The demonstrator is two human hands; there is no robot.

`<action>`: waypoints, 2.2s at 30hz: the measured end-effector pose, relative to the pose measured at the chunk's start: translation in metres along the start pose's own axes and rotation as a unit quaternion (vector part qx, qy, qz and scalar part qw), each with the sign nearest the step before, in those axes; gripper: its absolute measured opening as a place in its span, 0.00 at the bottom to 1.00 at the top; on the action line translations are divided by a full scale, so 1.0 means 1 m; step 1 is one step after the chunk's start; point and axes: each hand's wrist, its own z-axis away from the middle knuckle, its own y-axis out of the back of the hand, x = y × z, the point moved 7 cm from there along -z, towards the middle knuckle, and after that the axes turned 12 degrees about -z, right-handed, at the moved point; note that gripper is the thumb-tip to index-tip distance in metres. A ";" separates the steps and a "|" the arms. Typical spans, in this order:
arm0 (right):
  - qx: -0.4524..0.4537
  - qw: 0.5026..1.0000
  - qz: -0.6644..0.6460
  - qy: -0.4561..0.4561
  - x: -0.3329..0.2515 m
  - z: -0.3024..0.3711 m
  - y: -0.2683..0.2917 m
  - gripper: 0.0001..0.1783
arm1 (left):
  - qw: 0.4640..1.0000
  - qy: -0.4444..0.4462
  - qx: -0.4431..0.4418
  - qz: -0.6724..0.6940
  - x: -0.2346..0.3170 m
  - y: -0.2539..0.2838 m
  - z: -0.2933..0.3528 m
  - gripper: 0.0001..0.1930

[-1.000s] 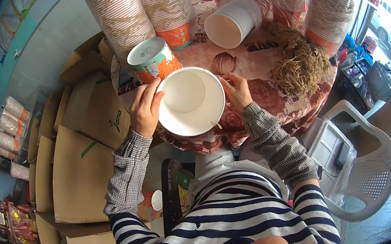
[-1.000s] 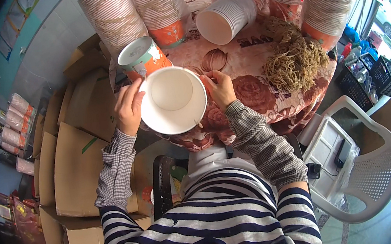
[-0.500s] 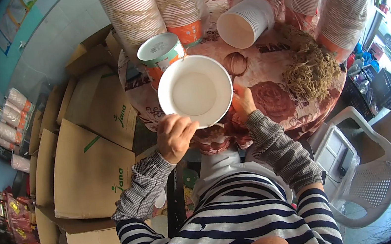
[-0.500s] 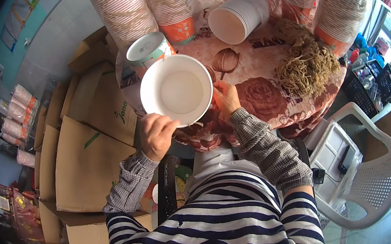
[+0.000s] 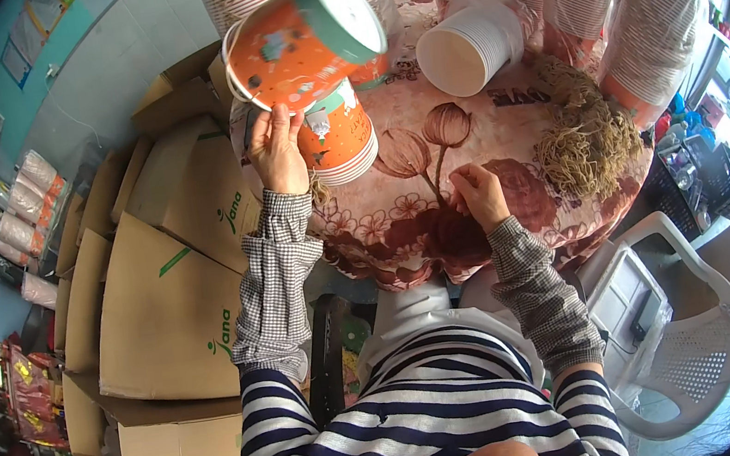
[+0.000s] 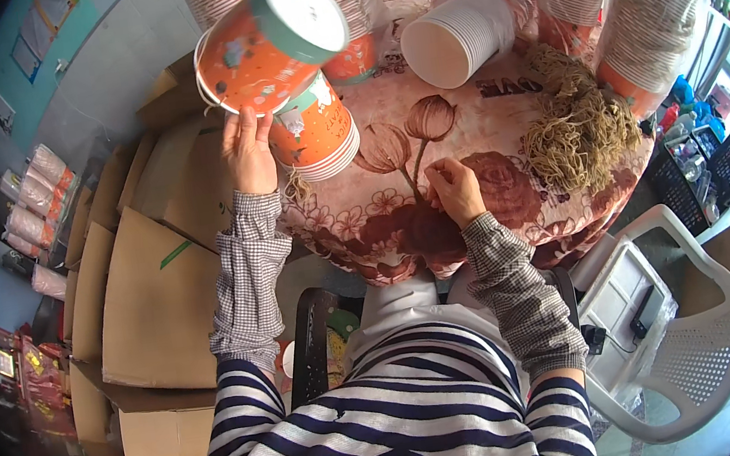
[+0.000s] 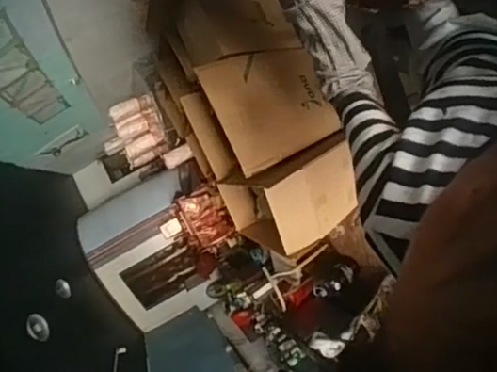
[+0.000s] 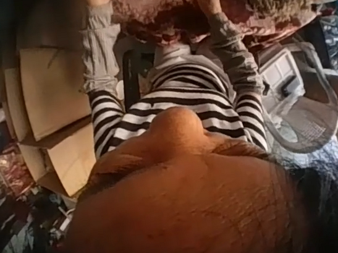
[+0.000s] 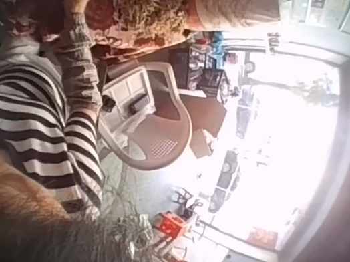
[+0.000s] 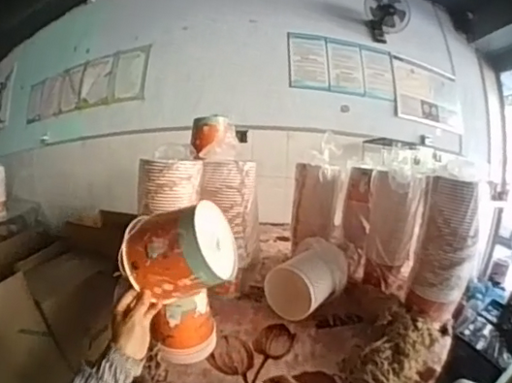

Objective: Attaching thin string handles to paper soup/noodle buckets.

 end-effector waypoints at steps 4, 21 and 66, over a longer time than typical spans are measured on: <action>0.000 1.000 0.000 0.004 -0.006 0.007 0.002 0.09 | 0.993 0.018 0.039 0.108 -0.022 0.012 -0.001 0.13; 0.009 0.999 0.045 0.024 -0.008 0.015 -0.003 0.09 | 0.964 0.240 0.060 0.093 -0.126 0.031 0.043 0.16; -0.001 1.000 0.007 -0.008 -0.003 0.015 0.008 0.10 | 0.750 -0.391 -0.118 -0.519 0.003 -0.010 -0.016 0.08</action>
